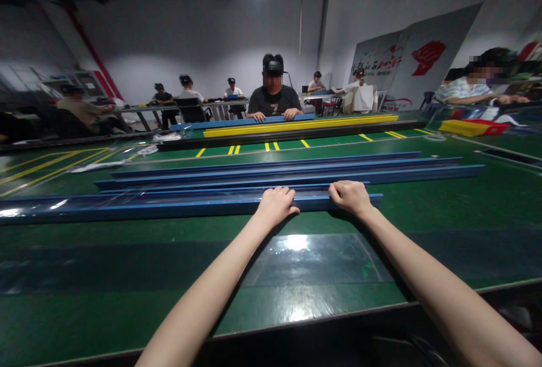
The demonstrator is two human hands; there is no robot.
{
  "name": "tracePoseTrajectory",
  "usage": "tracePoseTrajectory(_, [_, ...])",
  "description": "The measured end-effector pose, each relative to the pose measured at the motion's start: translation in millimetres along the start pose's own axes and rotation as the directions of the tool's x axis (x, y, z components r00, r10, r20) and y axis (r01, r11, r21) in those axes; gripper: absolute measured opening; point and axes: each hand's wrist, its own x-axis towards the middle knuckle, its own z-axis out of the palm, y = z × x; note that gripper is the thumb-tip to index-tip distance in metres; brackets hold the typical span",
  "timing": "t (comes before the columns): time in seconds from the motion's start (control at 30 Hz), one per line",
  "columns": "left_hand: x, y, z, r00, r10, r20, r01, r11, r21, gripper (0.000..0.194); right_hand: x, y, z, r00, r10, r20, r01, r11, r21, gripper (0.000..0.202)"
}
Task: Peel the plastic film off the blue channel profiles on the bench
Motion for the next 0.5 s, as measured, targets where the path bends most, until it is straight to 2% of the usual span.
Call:
tracePoseTrajectory(0.13, [2,-4,3.8,1.000,-0.006,0.007,0.006,1.000,0.006,0.031,7,3,6,1.000,-0.016,-0.004,0.016,1.000,0.011,0.046])
tracePoseTrajectory(0.27, [9,-8,6.1,0.999,0.024,0.026,-0.023,1.000,-0.009,0.029,14,4,6,0.998,-0.018,0.065,0.019,1.000,-0.012,0.046])
tracePoseTrajectory(0.4, [16,-14,8.4,0.998,0.060,0.020,-0.060,0.998,-0.026,0.029,27,5,2,0.971,-0.039,0.235,0.049,0.998,-0.035,0.044])
tracePoseTrajectory(0.5, [17,-15,11.1,0.999,0.032,0.004,-0.032,0.999,-0.029,0.028,40,6,2,0.901,-0.100,0.422,0.086,0.995,0.051,0.039])
